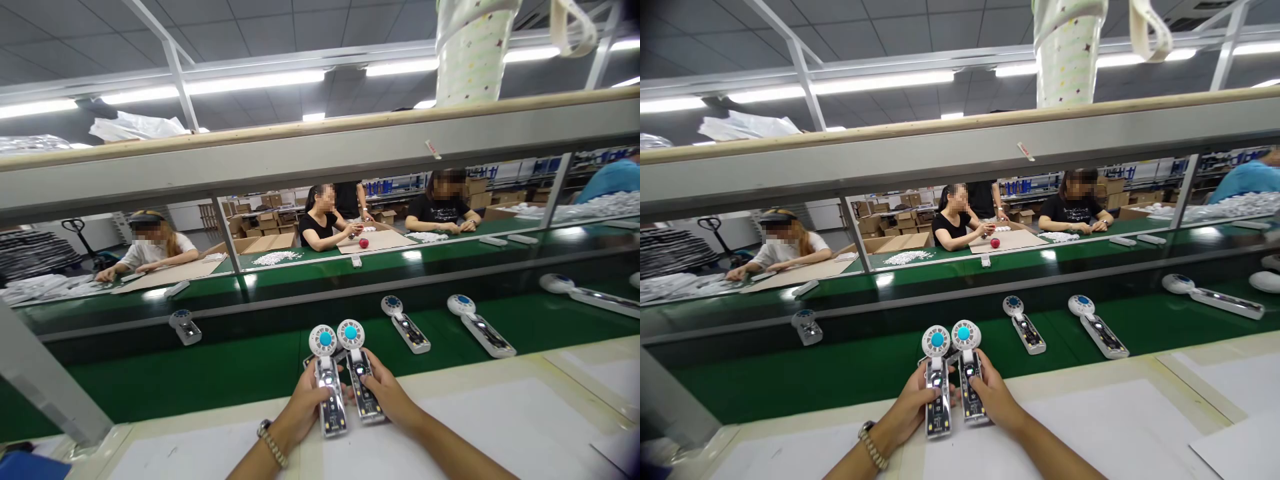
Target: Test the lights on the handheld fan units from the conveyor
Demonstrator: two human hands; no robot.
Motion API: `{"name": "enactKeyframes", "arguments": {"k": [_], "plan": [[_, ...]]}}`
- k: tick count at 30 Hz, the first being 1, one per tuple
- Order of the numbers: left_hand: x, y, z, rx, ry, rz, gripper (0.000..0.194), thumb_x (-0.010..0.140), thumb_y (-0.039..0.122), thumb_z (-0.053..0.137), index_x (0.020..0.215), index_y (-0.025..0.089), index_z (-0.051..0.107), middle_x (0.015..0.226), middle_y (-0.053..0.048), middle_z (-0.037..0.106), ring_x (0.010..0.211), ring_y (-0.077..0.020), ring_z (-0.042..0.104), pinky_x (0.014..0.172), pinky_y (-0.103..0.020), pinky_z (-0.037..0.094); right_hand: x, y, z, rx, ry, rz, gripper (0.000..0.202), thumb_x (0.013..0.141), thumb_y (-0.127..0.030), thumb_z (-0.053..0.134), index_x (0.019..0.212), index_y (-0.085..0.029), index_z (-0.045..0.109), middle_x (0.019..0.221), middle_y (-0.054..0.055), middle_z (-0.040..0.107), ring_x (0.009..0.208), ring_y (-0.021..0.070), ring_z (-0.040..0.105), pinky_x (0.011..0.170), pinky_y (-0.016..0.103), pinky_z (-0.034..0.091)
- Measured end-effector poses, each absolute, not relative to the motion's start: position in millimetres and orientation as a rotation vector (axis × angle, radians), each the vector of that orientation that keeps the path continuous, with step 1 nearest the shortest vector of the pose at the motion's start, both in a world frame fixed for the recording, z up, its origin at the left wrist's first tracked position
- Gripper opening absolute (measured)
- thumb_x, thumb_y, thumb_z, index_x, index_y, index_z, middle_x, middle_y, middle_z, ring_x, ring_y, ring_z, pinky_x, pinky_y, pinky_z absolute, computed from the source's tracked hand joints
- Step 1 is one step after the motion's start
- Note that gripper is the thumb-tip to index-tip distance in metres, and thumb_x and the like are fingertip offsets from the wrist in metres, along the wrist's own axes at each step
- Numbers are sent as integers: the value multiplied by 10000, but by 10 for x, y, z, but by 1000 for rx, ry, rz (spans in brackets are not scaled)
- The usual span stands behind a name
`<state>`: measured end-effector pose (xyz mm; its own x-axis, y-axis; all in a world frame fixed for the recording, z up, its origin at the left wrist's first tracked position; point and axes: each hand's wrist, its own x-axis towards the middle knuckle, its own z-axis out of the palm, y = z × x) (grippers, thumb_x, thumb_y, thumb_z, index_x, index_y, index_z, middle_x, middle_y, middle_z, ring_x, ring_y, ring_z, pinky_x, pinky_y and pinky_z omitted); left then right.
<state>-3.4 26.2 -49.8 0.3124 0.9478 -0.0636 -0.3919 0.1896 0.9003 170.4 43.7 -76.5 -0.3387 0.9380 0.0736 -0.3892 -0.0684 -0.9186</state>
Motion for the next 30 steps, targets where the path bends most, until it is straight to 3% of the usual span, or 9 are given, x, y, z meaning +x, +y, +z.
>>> {"name": "enactKeyframes", "arguments": {"k": [5, 9, 15, 20, 25, 30], "plan": [[-28, 265, -500, 927, 787, 1039, 450, 614, 75, 650, 1023, 157, 483, 829, -84, 615, 765, -252, 628, 747, -425, 482, 1715, 451, -817, -732, -1191, 1595, 601, 733, -318, 586, 1260, -227, 313, 1041, 58, 590, 848, 216, 604, 767, 378, 476], [-16, 248, -453, 915, 805, 1034, 420, 611, 68, 638, 995, 161, 496, 849, -86, 615, 785, -255, 628, 733, -399, 482, 1730, 496, -899, -681, -1306, 1455, 537, 760, -287, 561, 1250, -212, 354, 1184, 75, 536, 1106, 238, 487, 945, 400, 367], [-13, 237, -419, 916, 777, 1029, 391, 615, 43, 610, 973, 166, 512, 897, -82, 611, 797, -241, 619, 735, -385, 476, 1754, 526, -955, -665, -1373, 1424, 523, 801, -317, 531, 1269, -214, 321, 1257, 92, 486, 1185, 239, 417, 1014, 431, 279], [-20, 245, -416, 897, 746, 1031, 397, 616, 25, 598, 974, 171, 507, 958, -77, 598, 851, -238, 604, 734, -365, 470, 1775, 516, -941, -703, -1403, 1407, 571, 785, -407, 556, 1273, -220, 326, 1261, 98, 484, 1187, 255, 410, 1007, 426, 288], [-13, 243, -404, 926, 767, 986, 375, 643, 61, 589, 990, 159, 486, 807, -72, 628, 745, -230, 620, 734, -400, 461, 1761, 527, -958, -689, -1374, 1415, 553, 778, -389, 568, 1256, -222, 348, 1238, 94, 502, 1159, 248, 437, 985, 405, 315], [-13, 251, -434, 915, 729, 994, 397, 648, 54, 575, 1017, 152, 470, 832, -89, 636, 810, -248, 617, 790, -436, 444, 1714, 534, -943, -730, -1169, 1591, 711, 693, -372, 628, 1292, -222, 276, 1080, 88, 579, 841, 237, 600, 758, 396, 473]]}}
